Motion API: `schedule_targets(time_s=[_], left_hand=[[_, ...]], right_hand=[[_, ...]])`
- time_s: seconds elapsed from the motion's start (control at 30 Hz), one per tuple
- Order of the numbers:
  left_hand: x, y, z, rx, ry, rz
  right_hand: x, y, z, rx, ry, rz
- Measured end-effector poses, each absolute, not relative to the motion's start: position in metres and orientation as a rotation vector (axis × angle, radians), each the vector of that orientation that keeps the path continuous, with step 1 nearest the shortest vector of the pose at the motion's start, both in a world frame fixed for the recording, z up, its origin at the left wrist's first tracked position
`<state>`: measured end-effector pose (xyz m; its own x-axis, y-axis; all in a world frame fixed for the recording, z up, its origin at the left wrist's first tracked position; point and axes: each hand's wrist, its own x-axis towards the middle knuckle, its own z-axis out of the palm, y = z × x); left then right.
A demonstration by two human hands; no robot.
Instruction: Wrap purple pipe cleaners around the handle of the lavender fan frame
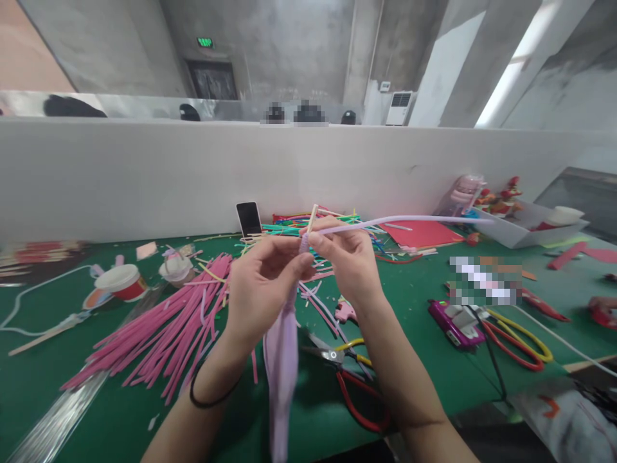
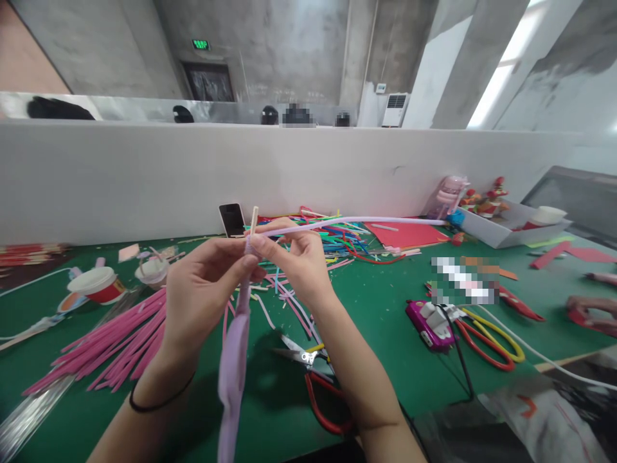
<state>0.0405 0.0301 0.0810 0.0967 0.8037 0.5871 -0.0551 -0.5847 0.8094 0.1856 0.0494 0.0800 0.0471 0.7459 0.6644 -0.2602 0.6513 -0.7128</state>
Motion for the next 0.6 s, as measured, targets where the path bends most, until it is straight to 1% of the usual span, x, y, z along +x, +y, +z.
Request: schedule_targets(time_s=[0.13, 0.27, 0.37, 0.6], left_hand=[[0.044, 0.026, 0.081, 1.748, 0.818, 1.653], [0.04, 0.022, 0.082, 1.858, 0.77, 1.693], [0.035, 0.021, 0.082, 1.904, 0.739, 1.658], [0.028, 0.028, 0.083, 1.964, 0.597, 1.553]], right_hand=[[0.184, 0.046, 0.081, -0.486, -1.295, 0.809], [0.184, 0.042, 0.082, -0.427, -1.288, 0.983], [0.186, 0.043, 0.082, -0.413, -1.272, 1.118], [0.186, 0.045, 0.081, -0.319, -1.365, 1.272]])
